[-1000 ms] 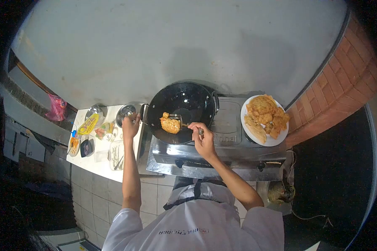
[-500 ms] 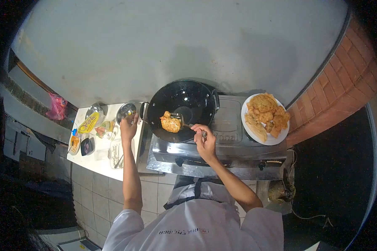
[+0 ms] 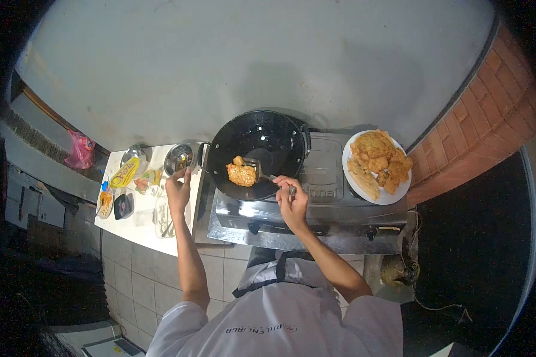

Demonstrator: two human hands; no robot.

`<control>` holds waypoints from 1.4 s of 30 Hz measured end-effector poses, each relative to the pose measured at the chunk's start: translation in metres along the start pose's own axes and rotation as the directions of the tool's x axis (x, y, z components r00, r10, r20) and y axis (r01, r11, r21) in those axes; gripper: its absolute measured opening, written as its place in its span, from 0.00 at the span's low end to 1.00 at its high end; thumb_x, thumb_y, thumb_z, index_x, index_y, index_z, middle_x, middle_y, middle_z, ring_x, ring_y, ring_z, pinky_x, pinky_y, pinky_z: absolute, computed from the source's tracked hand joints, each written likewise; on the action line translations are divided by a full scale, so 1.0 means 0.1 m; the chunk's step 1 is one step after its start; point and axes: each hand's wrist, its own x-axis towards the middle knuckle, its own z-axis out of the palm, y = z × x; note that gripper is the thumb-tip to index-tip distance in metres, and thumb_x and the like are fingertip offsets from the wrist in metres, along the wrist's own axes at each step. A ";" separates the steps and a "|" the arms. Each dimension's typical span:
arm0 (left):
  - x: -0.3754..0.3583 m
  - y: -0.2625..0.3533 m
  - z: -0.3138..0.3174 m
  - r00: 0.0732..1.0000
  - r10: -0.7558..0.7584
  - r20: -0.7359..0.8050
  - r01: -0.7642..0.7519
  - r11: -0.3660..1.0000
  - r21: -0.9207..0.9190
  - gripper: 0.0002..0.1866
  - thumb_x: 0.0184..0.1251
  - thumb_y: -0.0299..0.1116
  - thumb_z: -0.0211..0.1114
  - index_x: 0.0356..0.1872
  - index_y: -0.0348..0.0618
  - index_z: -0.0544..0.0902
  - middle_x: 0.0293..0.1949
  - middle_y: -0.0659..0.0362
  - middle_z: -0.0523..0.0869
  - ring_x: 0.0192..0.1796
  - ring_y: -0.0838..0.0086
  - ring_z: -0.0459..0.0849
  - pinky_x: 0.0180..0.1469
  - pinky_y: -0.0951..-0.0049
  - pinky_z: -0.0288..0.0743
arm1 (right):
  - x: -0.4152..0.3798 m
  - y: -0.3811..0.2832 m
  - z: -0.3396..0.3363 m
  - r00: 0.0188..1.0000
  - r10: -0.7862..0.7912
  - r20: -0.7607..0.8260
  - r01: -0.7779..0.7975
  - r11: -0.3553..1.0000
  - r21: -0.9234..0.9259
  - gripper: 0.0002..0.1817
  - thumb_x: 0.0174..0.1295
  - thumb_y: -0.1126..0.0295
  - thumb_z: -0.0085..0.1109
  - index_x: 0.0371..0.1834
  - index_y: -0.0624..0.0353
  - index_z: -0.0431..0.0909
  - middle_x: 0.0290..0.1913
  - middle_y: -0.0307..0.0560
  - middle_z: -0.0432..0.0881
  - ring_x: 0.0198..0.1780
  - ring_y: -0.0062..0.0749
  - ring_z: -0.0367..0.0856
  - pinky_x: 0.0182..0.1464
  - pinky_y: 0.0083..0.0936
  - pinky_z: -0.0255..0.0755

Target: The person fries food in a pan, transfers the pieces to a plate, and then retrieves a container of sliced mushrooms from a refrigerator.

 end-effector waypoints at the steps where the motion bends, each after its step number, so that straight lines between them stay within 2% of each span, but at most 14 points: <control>1: -0.05 0.05 -0.04 1.000 -0.005 -0.014 0.004 1.000 -0.019 0.15 0.61 0.36 0.63 0.39 0.31 0.83 0.24 0.54 0.83 0.21 0.77 0.75 0.28 0.77 0.67 | 0.00 0.00 0.00 1.000 0.004 -0.005 -0.004 1.000 -0.008 0.06 0.68 0.77 0.42 0.36 0.69 0.68 0.40 0.54 0.77 0.21 0.18 0.70 0.22 0.14 0.63; 2: -0.15 0.12 -0.07 1.000 -0.004 -0.016 0.003 1.000 -0.021 0.15 0.61 0.36 0.63 0.39 0.31 0.83 0.24 0.54 0.83 0.21 0.77 0.75 0.28 0.77 0.67 | 0.00 0.00 0.00 1.000 0.005 -0.010 -0.005 1.000 -0.016 0.06 0.68 0.76 0.42 0.36 0.69 0.68 0.40 0.54 0.77 0.22 0.18 0.70 0.22 0.15 0.63; 4: -0.43 0.42 -0.11 0.968 -0.237 -0.085 0.194 0.917 -0.348 0.13 0.63 0.33 0.63 0.40 0.30 0.82 0.18 0.66 0.73 0.21 0.87 0.64 0.24 0.85 0.58 | 0.01 -0.01 0.00 1.000 0.008 -0.009 -0.009 1.000 -0.019 0.06 0.68 0.76 0.42 0.36 0.69 0.68 0.40 0.54 0.77 0.22 0.18 0.70 0.22 0.15 0.64; 5: -0.58 0.41 -0.02 0.957 -0.265 -0.114 0.190 0.877 -0.442 0.10 0.63 0.30 0.63 0.37 0.31 0.82 0.20 0.72 0.66 0.24 0.89 0.63 0.25 0.87 0.55 | 0.02 -0.01 0.00 1.000 0.015 -0.006 -0.015 1.000 -0.023 0.06 0.68 0.76 0.43 0.36 0.69 0.68 0.40 0.54 0.77 0.22 0.18 0.70 0.22 0.15 0.64; 8: -1.11 0.04 0.39 0.970 -0.217 -0.110 0.130 0.843 -0.522 0.07 0.60 0.27 0.65 0.25 0.35 0.80 0.19 0.71 0.67 0.23 0.88 0.62 0.24 0.85 0.55 | 0.02 0.01 -0.01 1.000 0.024 -0.015 -0.024 1.000 0.003 0.06 0.68 0.76 0.42 0.36 0.69 0.68 0.40 0.54 0.77 0.22 0.19 0.70 0.22 0.15 0.64; 15: -1.52 -0.14 0.54 0.946 -0.201 0.253 0.273 0.915 -0.297 0.09 0.59 0.32 0.66 0.26 0.36 0.82 0.15 0.66 0.73 0.18 0.85 0.67 0.22 0.82 0.60 | 0.05 0.00 -0.02 0.999 0.047 -0.009 -0.047 0.998 0.029 0.04 0.64 0.82 0.42 0.37 0.68 0.69 0.42 0.51 0.78 0.22 0.15 0.69 0.22 0.13 0.63; 17: -1.54 -0.16 0.53 0.884 -0.147 0.443 0.227 0.965 -0.134 0.12 0.59 0.37 0.67 0.29 0.37 0.84 0.17 0.59 0.80 0.18 0.79 0.74 0.23 0.78 0.65 | 0.07 0.02 -0.02 0.999 0.033 -0.006 -0.033 0.998 0.054 0.04 0.64 0.82 0.42 0.37 0.68 0.69 0.42 0.51 0.78 0.21 0.15 0.69 0.21 0.13 0.62; 18: -1.54 -0.21 0.53 0.821 -0.108 0.561 0.211 0.970 -0.122 0.15 0.58 0.44 0.66 0.30 0.40 0.85 0.23 0.53 0.85 0.23 0.69 0.82 0.28 0.71 0.73 | 0.07 0.02 -0.02 0.999 0.034 -0.002 -0.034 0.998 0.055 0.04 0.64 0.82 0.42 0.37 0.68 0.69 0.42 0.51 0.78 0.21 0.15 0.69 0.21 0.13 0.62; 19: -1.56 -0.24 0.55 0.822 -0.110 0.559 0.213 0.969 -0.123 0.15 0.58 0.44 0.66 0.30 0.40 0.85 0.23 0.53 0.85 0.23 0.69 0.82 0.28 0.71 0.73 | 0.07 0.01 -0.01 0.999 0.035 -0.003 -0.035 0.999 0.041 0.05 0.64 0.82 0.42 0.37 0.69 0.69 0.41 0.51 0.78 0.21 0.15 0.69 0.21 0.13 0.62; 21: -1.63 -0.26 0.59 0.701 -0.092 0.707 0.079 0.996 0.051 0.18 0.57 0.49 0.64 0.29 0.43 0.86 0.25 0.53 0.85 0.26 0.62 0.84 0.31 0.66 0.75 | 0.08 0.01 -0.01 0.999 0.036 -0.005 -0.036 0.999 0.026 0.05 0.64 0.82 0.42 0.37 0.69 0.69 0.41 0.51 0.78 0.21 0.15 0.69 0.20 0.13 0.61; 23: -1.68 -0.25 0.63 0.694 -0.122 0.710 0.091 0.993 0.081 0.20 0.57 0.53 0.63 0.29 0.45 0.87 0.27 0.53 0.86 0.30 0.58 0.85 0.35 0.62 0.77 | 0.07 0.02 -0.01 1.000 0.026 -0.011 -0.025 1.000 0.018 0.05 0.64 0.82 0.42 0.37 0.68 0.70 0.41 0.50 0.78 0.21 0.15 0.69 0.20 0.13 0.61; 25: -1.70 -0.20 0.64 0.712 -0.174 0.680 0.110 0.984 0.137 0.18 0.56 0.48 0.66 0.27 0.41 0.86 0.27 0.51 0.85 0.30 0.58 0.85 0.35 0.64 0.76 | 0.08 0.03 -0.01 0.999 0.032 -0.013 -0.031 0.999 0.031 0.05 0.64 0.82 0.42 0.37 0.68 0.70 0.41 0.50 0.79 0.21 0.15 0.69 0.20 0.12 0.61; 32: -1.75 -0.22 0.73 0.735 -0.113 0.668 0.032 0.991 0.132 0.17 0.55 0.50 0.64 0.27 0.45 0.86 0.25 0.56 0.85 0.31 0.59 0.84 0.34 0.61 0.77 | 0.07 0.01 0.03 1.000 0.023 -0.012 -0.023 1.000 0.020 0.05 0.64 0.82 0.42 0.37 0.67 0.70 0.41 0.50 0.79 0.21 0.15 0.70 0.20 0.12 0.62; 42: -1.77 -0.17 0.77 0.769 -0.133 0.626 -0.022 0.972 0.232 0.19 0.53 0.51 0.65 0.20 0.44 0.85 0.21 0.50 0.83 0.27 0.53 0.82 0.30 0.58 0.75 | 0.06 0.00 0.05 1.000 0.027 -0.009 -0.027 1.000 -0.013 0.06 0.63 0.84 0.38 0.36 0.70 0.68 0.40 0.54 0.77 0.20 0.18 0.69 0.19 0.14 0.62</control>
